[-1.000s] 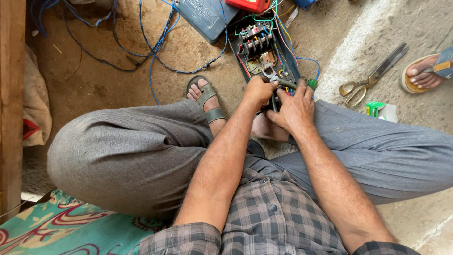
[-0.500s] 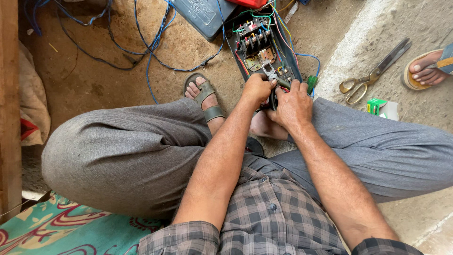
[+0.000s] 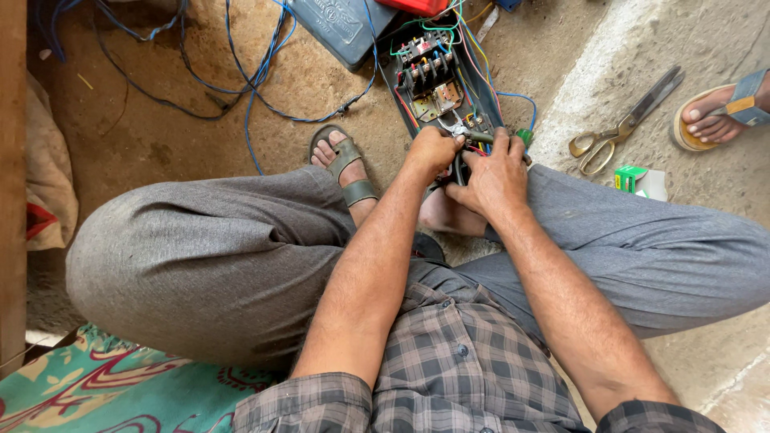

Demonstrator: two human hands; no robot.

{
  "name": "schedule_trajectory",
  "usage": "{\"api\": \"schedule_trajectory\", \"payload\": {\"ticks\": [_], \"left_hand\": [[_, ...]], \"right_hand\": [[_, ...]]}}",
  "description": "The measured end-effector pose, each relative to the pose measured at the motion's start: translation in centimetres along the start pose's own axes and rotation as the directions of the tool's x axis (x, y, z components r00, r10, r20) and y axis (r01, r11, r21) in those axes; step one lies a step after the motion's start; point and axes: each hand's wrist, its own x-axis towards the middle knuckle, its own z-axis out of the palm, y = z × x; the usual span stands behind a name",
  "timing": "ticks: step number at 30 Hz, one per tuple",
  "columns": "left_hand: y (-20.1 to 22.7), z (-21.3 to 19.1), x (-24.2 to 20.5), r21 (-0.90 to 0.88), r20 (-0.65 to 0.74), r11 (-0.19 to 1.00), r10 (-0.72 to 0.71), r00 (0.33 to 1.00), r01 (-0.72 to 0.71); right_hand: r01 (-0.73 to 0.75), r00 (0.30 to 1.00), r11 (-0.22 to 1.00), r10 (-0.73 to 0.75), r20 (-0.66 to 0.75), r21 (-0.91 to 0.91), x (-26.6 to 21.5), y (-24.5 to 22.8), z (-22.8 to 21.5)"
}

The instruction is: The person sits on the floor and works on an open electrical box, using pliers and a screwdriver to adjust wires and components. They remove a small component, compare it with another, and continue tightening connections inside the box.

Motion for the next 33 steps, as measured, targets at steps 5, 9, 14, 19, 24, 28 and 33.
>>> {"api": "schedule_trajectory", "payload": {"ticks": [5, 9, 14, 19, 24, 28, 33], "left_hand": [[0.3, -0.2, -0.1, -0.110, -0.004, 0.994, -0.016, 1.000, 0.015], [0.1, 0.0, 0.2, -0.200, 0.023, 0.977, -0.075, 0.997, 0.078], [-0.1, 0.3, 0.9, -0.219, -0.002, 0.975, -0.042, 0.999, 0.041], [0.4, 0.1, 0.5, -0.135, -0.012, 0.987, -0.095, 0.995, 0.093], [1.1, -0.7, -0.5, -0.030, -0.100, 0.999, -0.038, 0.994, 0.035], [1.3, -0.7, -0.9, -0.102, -0.066, 0.991, -0.094, 0.993, 0.087], [1.3, -0.6, -0.9, -0.073, -0.097, 0.997, -0.044, 0.994, 0.037]], "right_hand": [[-0.037, 0.999, 0.999, 0.038, 0.034, -0.007, 1.0, 0.0, 0.0], [-0.061, 0.994, 0.998, 0.061, 0.085, -0.004, 1.2, 0.1, 0.1], [-0.096, 0.995, 0.995, 0.095, 0.032, 0.037, 0.8, -0.5, 0.8], [-0.084, 0.996, 0.996, 0.084, 0.017, 0.009, 0.6, -0.7, 1.4], [-0.030, 0.994, 0.993, 0.018, -0.109, -0.112, 0.4, -1.4, 1.8], [-0.037, 0.997, 0.994, 0.029, -0.073, -0.105, 0.5, -1.4, 1.4], [-0.031, 0.999, 0.997, 0.033, 0.022, -0.071, 1.0, -1.1, 0.5]]}}
